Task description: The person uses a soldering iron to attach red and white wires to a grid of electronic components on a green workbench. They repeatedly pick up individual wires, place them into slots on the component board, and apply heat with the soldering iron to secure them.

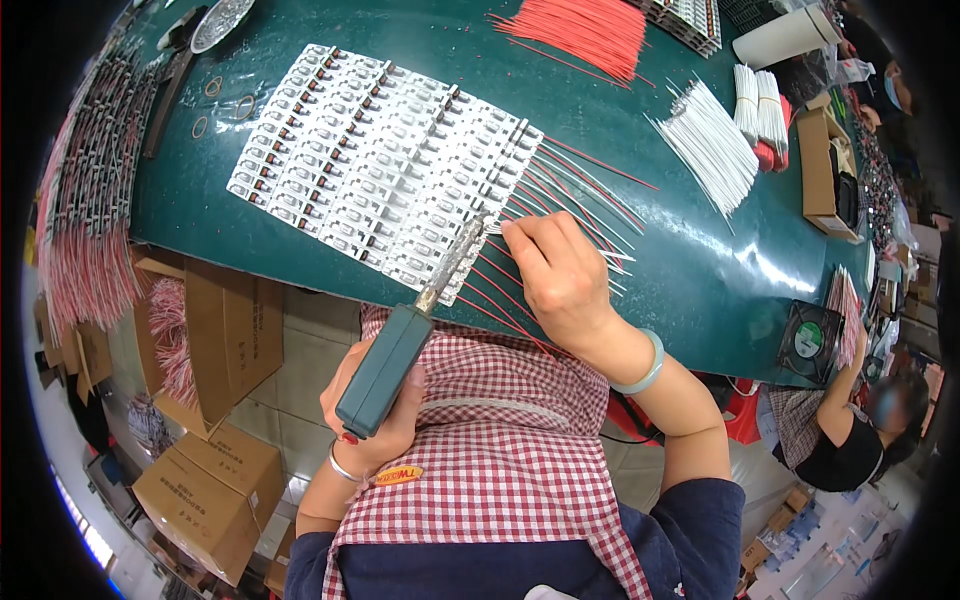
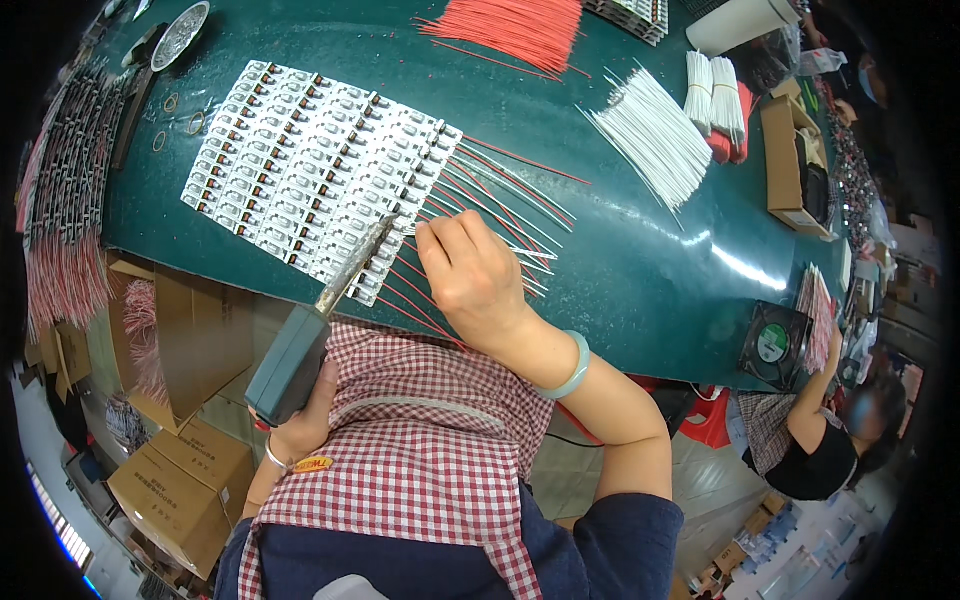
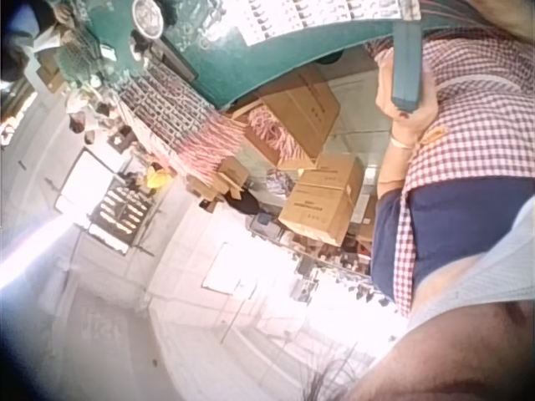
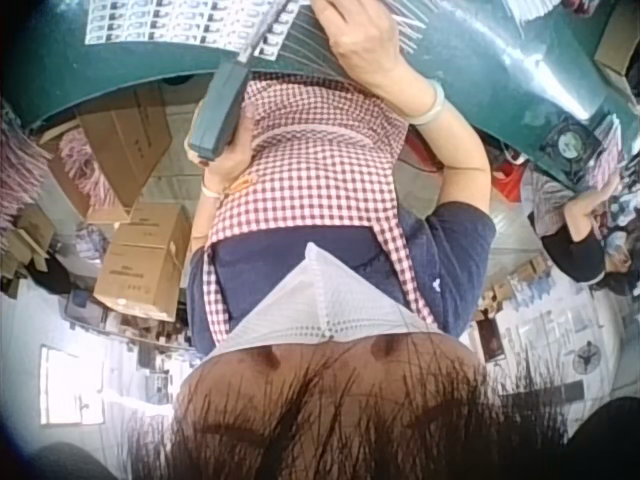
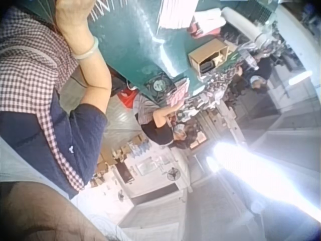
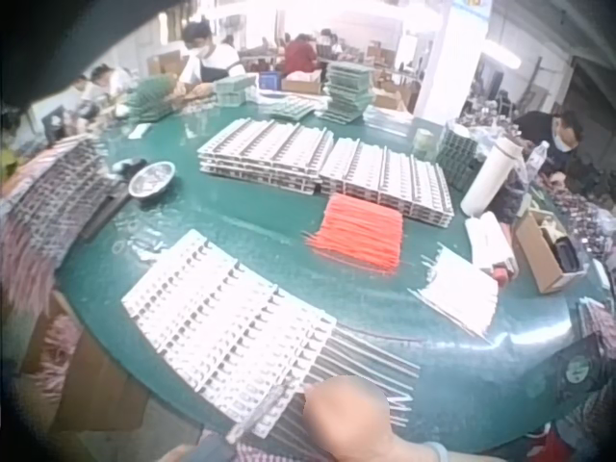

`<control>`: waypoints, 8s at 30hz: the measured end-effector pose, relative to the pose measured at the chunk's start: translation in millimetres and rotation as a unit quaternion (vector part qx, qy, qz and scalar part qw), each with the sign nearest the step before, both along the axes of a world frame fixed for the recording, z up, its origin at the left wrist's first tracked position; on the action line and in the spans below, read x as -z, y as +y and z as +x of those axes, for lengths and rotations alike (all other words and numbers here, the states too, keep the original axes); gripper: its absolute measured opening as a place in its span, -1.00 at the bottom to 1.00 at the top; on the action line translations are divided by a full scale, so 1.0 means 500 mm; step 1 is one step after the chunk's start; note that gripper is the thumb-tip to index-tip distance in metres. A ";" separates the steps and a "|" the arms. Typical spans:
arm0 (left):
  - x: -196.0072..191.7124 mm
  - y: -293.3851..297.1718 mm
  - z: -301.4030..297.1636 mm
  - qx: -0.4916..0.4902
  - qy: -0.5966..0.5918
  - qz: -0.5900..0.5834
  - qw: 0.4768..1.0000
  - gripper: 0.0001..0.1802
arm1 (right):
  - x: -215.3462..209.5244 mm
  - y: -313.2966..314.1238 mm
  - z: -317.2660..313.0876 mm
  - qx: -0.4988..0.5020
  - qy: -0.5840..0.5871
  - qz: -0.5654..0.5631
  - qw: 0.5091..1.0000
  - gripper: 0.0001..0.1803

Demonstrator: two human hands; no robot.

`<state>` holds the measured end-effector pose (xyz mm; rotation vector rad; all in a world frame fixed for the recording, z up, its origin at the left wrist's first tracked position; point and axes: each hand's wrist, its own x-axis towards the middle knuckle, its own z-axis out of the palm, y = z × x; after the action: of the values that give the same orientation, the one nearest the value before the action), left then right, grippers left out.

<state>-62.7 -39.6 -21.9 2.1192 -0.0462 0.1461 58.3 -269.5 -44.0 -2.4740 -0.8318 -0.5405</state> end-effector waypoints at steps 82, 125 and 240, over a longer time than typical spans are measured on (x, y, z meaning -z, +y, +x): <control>0.013 0.024 -0.056 -0.002 -0.029 0.024 0.999 -0.75 | 0.007 0.028 -0.053 0.020 -0.013 0.053 0.998 -0.66; 0.024 0.038 -0.086 -0.006 -0.042 0.013 0.999 -0.74 | 0.022 0.039 -0.078 0.022 -0.027 0.076 0.996 -0.71; 0.015 0.042 -0.096 0.013 -0.075 0.009 0.997 -0.77 | 0.015 0.077 -0.126 0.035 0.001 0.030 0.999 -0.69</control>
<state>-110.6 -18.6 -29.6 2.1209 -0.1638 0.2893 -4.7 -231.1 -51.7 -2.4552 -0.7206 -0.5800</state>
